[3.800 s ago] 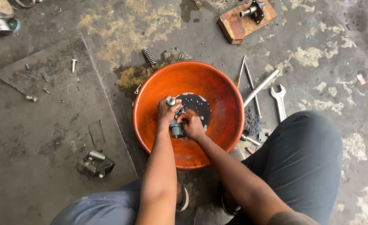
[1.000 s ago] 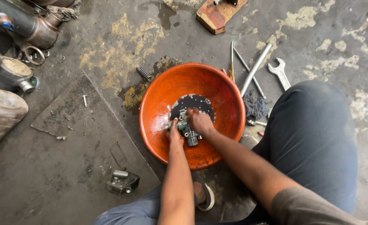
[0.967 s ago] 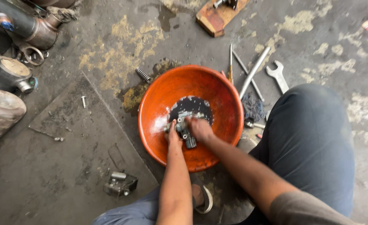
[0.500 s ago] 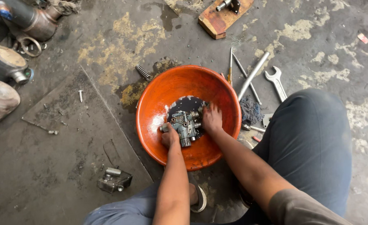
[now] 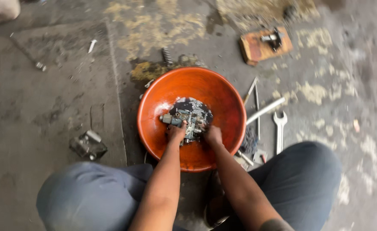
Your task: The person sits on the floor and assembles a small mechanical component, then places it into an orange basin filled with liquid. They scrub the component with a rag, repeatedly dipping and wiping it to remove grime.
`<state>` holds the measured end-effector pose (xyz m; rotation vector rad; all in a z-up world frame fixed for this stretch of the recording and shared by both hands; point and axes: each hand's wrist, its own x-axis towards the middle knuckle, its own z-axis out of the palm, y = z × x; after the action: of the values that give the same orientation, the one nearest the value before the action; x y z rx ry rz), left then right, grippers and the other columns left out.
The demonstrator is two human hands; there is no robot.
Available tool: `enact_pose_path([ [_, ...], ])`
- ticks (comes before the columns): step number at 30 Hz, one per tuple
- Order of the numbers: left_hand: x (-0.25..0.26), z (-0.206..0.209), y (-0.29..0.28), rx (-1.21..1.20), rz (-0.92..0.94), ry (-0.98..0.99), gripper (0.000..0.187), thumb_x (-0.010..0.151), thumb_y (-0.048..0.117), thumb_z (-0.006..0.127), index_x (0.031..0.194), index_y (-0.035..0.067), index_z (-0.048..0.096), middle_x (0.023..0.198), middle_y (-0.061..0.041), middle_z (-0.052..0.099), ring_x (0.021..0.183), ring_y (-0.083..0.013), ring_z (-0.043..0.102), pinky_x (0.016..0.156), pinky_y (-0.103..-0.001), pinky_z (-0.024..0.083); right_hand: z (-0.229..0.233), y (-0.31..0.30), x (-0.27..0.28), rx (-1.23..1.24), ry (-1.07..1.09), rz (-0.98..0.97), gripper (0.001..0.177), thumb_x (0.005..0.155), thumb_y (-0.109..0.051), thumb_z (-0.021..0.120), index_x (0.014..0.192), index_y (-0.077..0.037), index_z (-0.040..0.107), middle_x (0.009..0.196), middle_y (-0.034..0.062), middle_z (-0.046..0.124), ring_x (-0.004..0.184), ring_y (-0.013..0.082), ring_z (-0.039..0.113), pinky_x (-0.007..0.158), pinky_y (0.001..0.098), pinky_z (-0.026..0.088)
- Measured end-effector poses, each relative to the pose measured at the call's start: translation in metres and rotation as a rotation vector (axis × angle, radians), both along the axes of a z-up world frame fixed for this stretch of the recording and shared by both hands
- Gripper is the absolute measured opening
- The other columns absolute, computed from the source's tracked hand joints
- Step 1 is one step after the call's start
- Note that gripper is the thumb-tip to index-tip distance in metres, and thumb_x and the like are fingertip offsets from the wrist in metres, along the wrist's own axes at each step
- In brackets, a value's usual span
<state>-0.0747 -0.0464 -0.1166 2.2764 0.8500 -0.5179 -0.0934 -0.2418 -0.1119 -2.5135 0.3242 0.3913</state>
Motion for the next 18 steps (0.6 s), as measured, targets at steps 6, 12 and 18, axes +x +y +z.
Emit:
enact_pose_path([
  [6, -0.005, -0.011, 0.003, -0.116, 0.076, 0.065, 0.12, 0.08, 0.08, 0.06, 0.154, -0.009, 0.025, 0.156, -0.037, 0.032, 0.139, -0.0502, 0.044, 0.112, -0.055, 0.043, 0.065, 0.001, 0.022, 0.203, -0.04, -0.499, 0.036, 0.091, -0.038, 0.072, 0.112, -0.009, 0.077, 0.106, 0.0235, 0.075, 0.102, 0.039, 0.072, 0.091, 0.0462, 0.056],
  [12, -0.003, 0.004, 0.001, -0.162, 0.083, 0.071, 0.113, 0.084, 0.072, 0.06, 0.156, -0.006, 0.023, 0.16, -0.037, 0.027, 0.141, -0.0506, 0.042, 0.115, -0.054, 0.041, 0.097, 0.061, 0.023, 0.159, -0.268, -0.086, 0.037, 0.088, -0.036, 0.071, 0.12, -0.017, 0.074, 0.102, 0.0204, 0.075, 0.098, 0.041, 0.072, 0.086, 0.0477, 0.057],
  [18, -0.007, 0.037, 0.005, -0.207, 0.149, 0.01, 0.105, 0.087, 0.064, 0.062, 0.156, -0.004, 0.023, 0.16, -0.036, 0.026, 0.143, -0.05, 0.04, 0.117, -0.053, 0.039, 0.099, 0.078, 0.032, -0.055, -0.075, -0.119, 0.033, 0.094, -0.042, 0.063, 0.115, -0.021, 0.078, 0.112, 0.0205, 0.074, 0.106, 0.0423, 0.069, 0.092, 0.0503, 0.056],
])
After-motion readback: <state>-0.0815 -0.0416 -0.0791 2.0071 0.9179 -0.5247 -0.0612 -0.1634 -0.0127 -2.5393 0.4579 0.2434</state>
